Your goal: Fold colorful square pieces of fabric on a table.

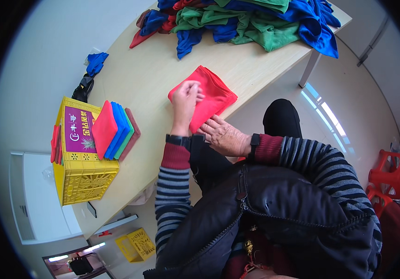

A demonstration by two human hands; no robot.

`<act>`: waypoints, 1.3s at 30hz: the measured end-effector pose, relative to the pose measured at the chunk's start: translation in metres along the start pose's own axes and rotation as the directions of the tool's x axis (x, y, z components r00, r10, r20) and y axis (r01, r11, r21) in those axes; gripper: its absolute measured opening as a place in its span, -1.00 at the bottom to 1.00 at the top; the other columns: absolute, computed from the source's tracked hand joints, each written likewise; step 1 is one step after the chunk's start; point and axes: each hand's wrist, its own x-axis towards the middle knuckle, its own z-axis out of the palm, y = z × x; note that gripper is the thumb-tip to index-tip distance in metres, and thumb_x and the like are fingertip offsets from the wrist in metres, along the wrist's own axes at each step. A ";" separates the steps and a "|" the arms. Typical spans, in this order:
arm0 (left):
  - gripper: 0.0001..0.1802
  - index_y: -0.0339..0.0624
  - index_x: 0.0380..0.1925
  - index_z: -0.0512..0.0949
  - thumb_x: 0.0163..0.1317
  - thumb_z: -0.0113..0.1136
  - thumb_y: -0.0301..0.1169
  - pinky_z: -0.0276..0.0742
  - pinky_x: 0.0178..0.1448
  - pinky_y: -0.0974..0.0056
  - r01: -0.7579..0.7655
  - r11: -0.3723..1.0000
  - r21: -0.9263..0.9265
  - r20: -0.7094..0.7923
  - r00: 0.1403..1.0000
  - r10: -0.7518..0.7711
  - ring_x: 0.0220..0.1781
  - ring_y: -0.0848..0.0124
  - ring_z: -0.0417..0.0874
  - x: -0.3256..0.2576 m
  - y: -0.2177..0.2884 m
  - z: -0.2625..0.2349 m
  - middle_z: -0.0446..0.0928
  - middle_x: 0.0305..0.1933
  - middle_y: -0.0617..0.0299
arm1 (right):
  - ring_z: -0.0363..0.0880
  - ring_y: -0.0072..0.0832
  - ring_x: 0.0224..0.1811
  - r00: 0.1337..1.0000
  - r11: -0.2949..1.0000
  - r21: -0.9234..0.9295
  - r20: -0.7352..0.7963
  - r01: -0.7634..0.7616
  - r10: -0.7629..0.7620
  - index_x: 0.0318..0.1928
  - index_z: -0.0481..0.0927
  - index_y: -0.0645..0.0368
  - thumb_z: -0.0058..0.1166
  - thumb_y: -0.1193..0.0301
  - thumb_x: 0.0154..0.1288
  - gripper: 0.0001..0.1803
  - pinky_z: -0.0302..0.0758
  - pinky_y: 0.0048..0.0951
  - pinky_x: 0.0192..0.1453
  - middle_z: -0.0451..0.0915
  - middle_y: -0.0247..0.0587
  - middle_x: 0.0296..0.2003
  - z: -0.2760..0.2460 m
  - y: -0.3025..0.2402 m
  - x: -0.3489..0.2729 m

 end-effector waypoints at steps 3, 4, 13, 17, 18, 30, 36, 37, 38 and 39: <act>-0.68 -0.33 0.01 0.55 0.53 -0.02 -0.29 0.62 0.00 0.25 -0.185 0.941 0.284 -0.107 0.969 0.223 -0.10 0.22 0.69 -0.031 -0.011 -0.022 0.62 -0.08 0.00 | 0.38 -0.19 0.30 0.998 0.999 -0.039 -0.067 -0.003 0.001 0.27 0.44 0.23 0.18 0.22 0.19 -0.35 0.20 -0.10 0.48 0.47 -0.08 0.18 0.000 0.001 -0.002; -0.64 -0.32 0.09 0.53 0.54 -0.04 -0.26 0.57 0.14 0.18 -0.236 0.845 0.480 -0.095 0.943 0.318 0.05 0.14 0.65 -0.040 -0.013 -0.025 0.59 0.03 -0.03 | 0.38 -0.18 0.31 0.999 0.999 -0.039 -0.047 -0.011 0.010 0.27 0.44 0.25 0.12 0.24 0.21 -0.37 0.18 -0.09 0.49 0.47 -0.07 0.18 0.000 0.002 -0.003; -0.37 -0.17 0.47 0.22 0.52 -0.11 -0.08 -0.16 0.64 -0.07 -0.331 0.610 0.720 0.169 0.936 0.309 0.63 0.03 0.01 -0.052 -0.049 -0.020 0.11 0.58 0.00 | 0.36 -0.15 0.34 0.972 0.998 0.069 0.234 -0.010 -0.006 0.32 0.41 0.24 0.20 0.18 0.24 -0.31 0.21 -0.09 0.49 0.45 -0.03 0.23 -0.032 -0.006 0.004; -0.31 -0.14 0.49 0.19 0.49 -0.07 -0.02 -0.19 0.64 -0.14 -0.279 0.472 0.836 0.152 0.945 0.289 0.64 0.04 -0.01 -0.063 -0.048 -0.019 0.07 0.60 0.02 | 0.34 -0.12 0.37 0.848 0.854 0.392 0.520 -0.343 0.103 0.33 0.41 0.21 0.15 0.19 0.33 -0.37 0.24 -0.09 0.46 0.44 0.00 0.26 -0.091 -0.007 0.041; -0.31 -0.14 0.49 0.19 0.49 -0.07 -0.02 -0.19 0.64 -0.14 -0.279 0.477 0.834 0.151 0.946 0.288 0.64 0.04 -0.01 -0.066 -0.045 -0.017 0.07 0.60 0.02 | 0.33 -0.10 0.39 0.770 0.731 0.459 0.622 -0.505 0.142 0.33 0.41 0.19 0.14 0.20 0.36 -0.40 0.25 -0.09 0.45 0.43 0.02 0.27 -0.096 -0.003 0.050; -0.20 -0.18 0.50 0.15 0.40 0.05 0.03 -0.13 0.61 -0.24 -0.215 0.433 0.875 0.111 0.961 0.253 0.65 0.05 -0.04 -0.067 -0.037 -0.004 0.04 0.61 0.06 | 0.03 -0.18 0.59 0.909 0.898 -0.168 0.025 -0.408 0.417 0.49 0.26 0.04 -0.31 -0.05 0.54 -0.32 -0.07 -0.07 0.62 0.21 -0.12 0.50 0.003 0.079 0.056; -0.22 -0.18 0.50 0.14 0.44 0.02 0.02 -0.09 0.60 -0.23 -0.188 0.463 0.866 0.092 0.971 0.221 0.64 0.07 -0.01 -0.073 -0.035 -0.006 0.06 0.60 0.05 | 0.03 -0.18 0.59 0.883 0.879 -0.120 0.034 -0.462 0.469 0.49 0.26 0.06 -0.26 -0.02 0.54 -0.33 -0.05 -0.07 0.61 0.19 -0.13 0.51 -0.003 0.081 0.054; -0.24 -0.18 0.49 0.14 0.45 -0.01 0.01 -0.09 0.60 -0.23 -0.185 0.467 0.864 0.091 0.972 0.218 0.64 0.08 0.00 -0.073 -0.034 -0.007 0.08 0.60 0.05 | 0.03 -0.18 0.59 0.880 0.877 -0.120 0.038 -0.466 0.473 0.49 0.26 0.06 -0.25 -0.02 0.54 -0.33 -0.05 -0.06 0.61 0.18 -0.12 0.51 -0.004 0.082 0.055; -0.24 -0.18 0.49 0.14 0.45 -0.01 0.01 -0.09 0.60 -0.23 -0.184 0.464 0.867 0.086 0.971 0.224 0.64 0.08 0.00 -0.074 -0.031 -0.011 0.08 0.60 0.05 | 0.03 -0.18 0.59 0.883 0.879 -0.121 0.032 -0.461 0.468 0.49 0.26 0.06 -0.25 -0.02 0.54 -0.33 -0.05 -0.06 0.61 0.18 -0.12 0.51 -0.008 0.081 0.057; -0.26 -0.19 0.49 0.16 0.46 -0.02 0.00 -0.08 0.59 -0.22 -0.176 0.487 0.856 0.094 0.978 0.188 0.63 0.09 0.02 -0.073 -0.029 -0.017 0.10 0.59 0.04 | 0.03 -0.18 0.59 0.879 0.875 -0.149 0.066 -0.460 0.473 0.48 0.27 0.06 -0.24 -0.01 0.53 -0.34 -0.06 -0.06 0.61 0.19 -0.12 0.51 -0.011 0.080 0.059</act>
